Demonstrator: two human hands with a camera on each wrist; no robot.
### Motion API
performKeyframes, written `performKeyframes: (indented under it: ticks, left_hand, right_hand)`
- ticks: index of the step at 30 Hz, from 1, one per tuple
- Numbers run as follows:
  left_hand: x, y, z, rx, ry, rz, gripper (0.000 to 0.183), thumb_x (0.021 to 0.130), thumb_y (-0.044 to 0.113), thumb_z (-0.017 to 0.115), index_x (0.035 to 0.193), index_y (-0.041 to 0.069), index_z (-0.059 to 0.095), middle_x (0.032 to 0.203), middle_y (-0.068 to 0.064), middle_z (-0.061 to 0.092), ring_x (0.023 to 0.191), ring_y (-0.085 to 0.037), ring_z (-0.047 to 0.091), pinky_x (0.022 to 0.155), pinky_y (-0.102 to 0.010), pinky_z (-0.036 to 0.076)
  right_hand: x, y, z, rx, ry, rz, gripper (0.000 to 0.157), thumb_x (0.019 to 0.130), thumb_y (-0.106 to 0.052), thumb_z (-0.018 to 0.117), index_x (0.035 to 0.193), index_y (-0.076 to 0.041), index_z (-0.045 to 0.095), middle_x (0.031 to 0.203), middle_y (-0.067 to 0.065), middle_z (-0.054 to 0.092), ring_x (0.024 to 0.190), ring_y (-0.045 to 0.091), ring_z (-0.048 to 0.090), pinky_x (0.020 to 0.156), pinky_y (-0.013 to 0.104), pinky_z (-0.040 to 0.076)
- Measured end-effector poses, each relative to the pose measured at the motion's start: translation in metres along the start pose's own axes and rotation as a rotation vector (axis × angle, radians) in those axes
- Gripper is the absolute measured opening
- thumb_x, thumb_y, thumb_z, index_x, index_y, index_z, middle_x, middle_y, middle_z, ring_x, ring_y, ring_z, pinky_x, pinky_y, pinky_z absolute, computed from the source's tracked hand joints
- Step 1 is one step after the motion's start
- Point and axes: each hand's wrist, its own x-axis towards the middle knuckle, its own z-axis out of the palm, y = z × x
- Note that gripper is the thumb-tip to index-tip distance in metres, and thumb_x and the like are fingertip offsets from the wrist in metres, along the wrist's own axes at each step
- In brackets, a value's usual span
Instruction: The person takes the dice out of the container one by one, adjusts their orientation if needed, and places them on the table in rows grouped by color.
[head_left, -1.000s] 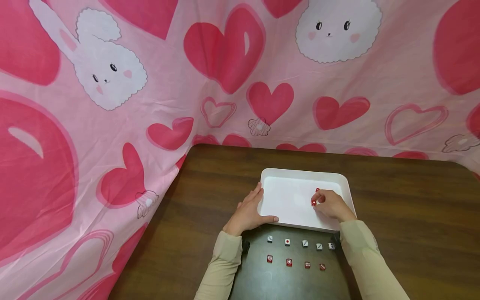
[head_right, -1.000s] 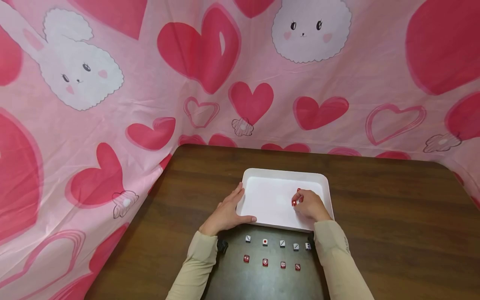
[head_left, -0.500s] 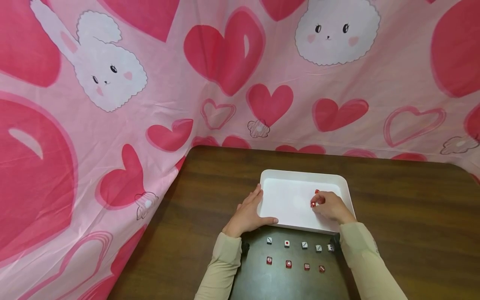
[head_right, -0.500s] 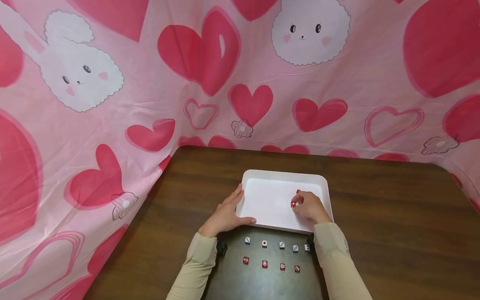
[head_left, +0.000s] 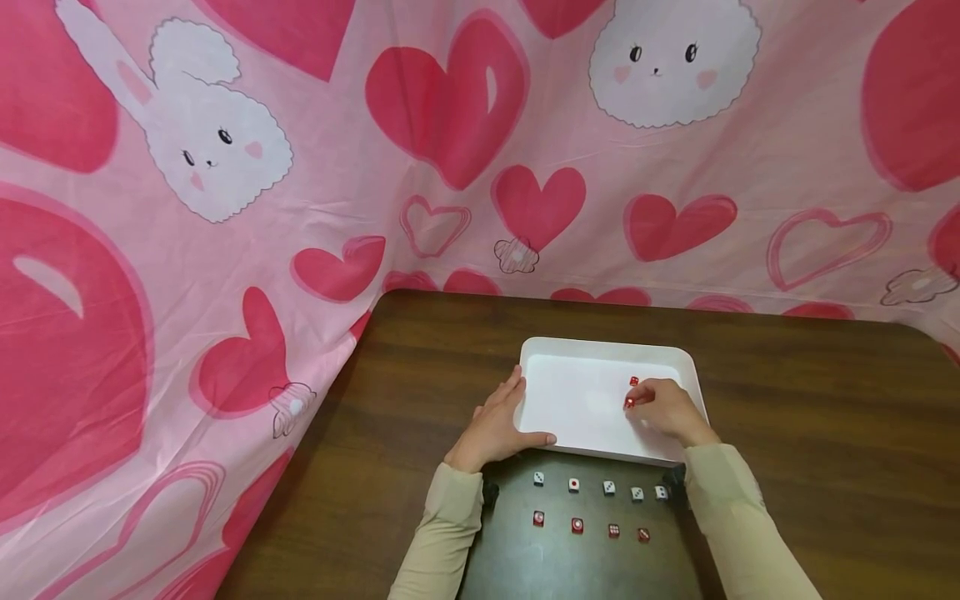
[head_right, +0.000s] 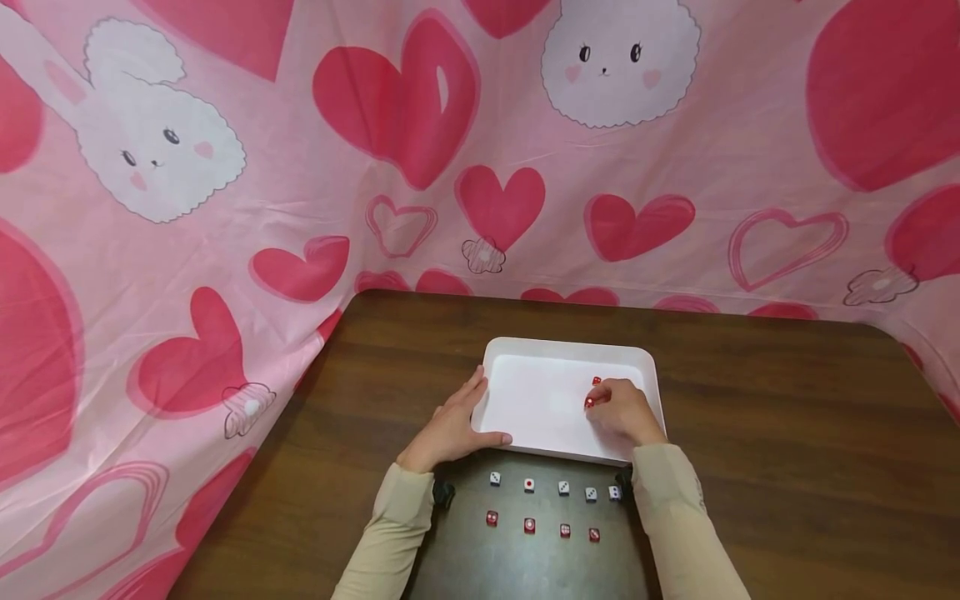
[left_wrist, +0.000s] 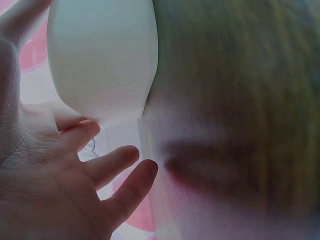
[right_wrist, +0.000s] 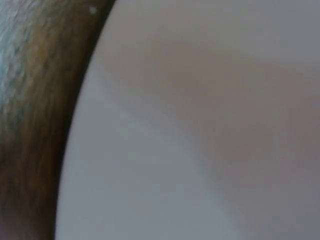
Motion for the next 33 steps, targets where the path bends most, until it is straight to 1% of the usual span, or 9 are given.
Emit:
performKeyframes:
  ticks: [3,9,15,20,26,33]
  left_hand:
    - [0.0,0.0,0.0,-0.001,0.002,-0.001,0.105,0.074,0.056,0.076,0.154,0.014,0.024,0.164,0.007,0.007,0.15,-0.027,0.018,0.113,-0.064,0.018]
    - [0.0,0.0,0.0,0.006,0.002,-0.007,0.105,0.074,0.056,0.076,0.154,0.015,0.023,0.164,0.008,0.007,0.15,-0.026,0.017,0.113,-0.064,0.017]
    - [0.0,0.001,0.0,0.006,-0.001,-0.016,0.104,0.074,0.056,0.076,0.154,0.016,0.023,0.164,0.008,0.007,0.15,-0.025,0.017,0.114,-0.063,0.017]
    - [0.0,0.001,0.0,0.001,0.003,-0.012,0.104,0.074,0.056,0.076,0.154,0.015,0.024,0.164,0.007,0.008,0.15,-0.026,0.017,0.114,-0.064,0.017]
    - [0.0,0.001,0.0,0.01,0.005,-0.006,0.104,0.074,0.056,0.076,0.154,0.014,0.024,0.164,0.007,0.008,0.15,-0.026,0.018,0.113,-0.063,0.018]
    - [-0.001,0.001,0.0,0.011,-0.001,-0.012,0.104,0.074,0.056,0.076,0.154,0.015,0.024,0.164,0.008,0.008,0.15,-0.026,0.018,0.114,-0.063,0.018]
  right_hand:
    - [-0.002,0.0,-0.003,0.011,0.013,-0.01,0.022,0.083,-0.01,0.069,0.099,0.005,0.066,0.085,0.013,0.065,0.077,0.021,0.055,0.065,0.028,0.042]
    - [-0.004,0.0,-0.006,0.068,0.008,-0.003,0.025,0.083,-0.01,0.071,0.1,0.007,0.064,0.085,0.014,0.066,0.076,0.019,0.054,0.063,0.028,0.043]
    - [-0.006,0.003,-0.008,0.079,0.004,-0.007,0.027,0.084,-0.012,0.07,0.102,0.007,0.064,0.088,0.014,0.067,0.078,0.02,0.055,0.065,0.028,0.044]
    - [-0.008,0.005,-0.009,0.095,0.007,-0.03,0.027,0.085,-0.012,0.069,0.103,0.007,0.063,0.089,0.014,0.067,0.079,0.02,0.055,0.066,0.028,0.043]
    - [-0.01,0.005,-0.011,0.12,0.003,-0.069,0.027,0.086,-0.01,0.068,0.105,0.008,0.062,0.092,0.018,0.067,0.08,0.017,0.055,0.066,0.028,0.042]
    - [-0.015,0.004,-0.01,0.147,0.021,-0.106,0.029,0.085,-0.01,0.07,0.106,0.009,0.062,0.095,0.019,0.069,0.08,0.014,0.056,0.066,0.023,0.042]
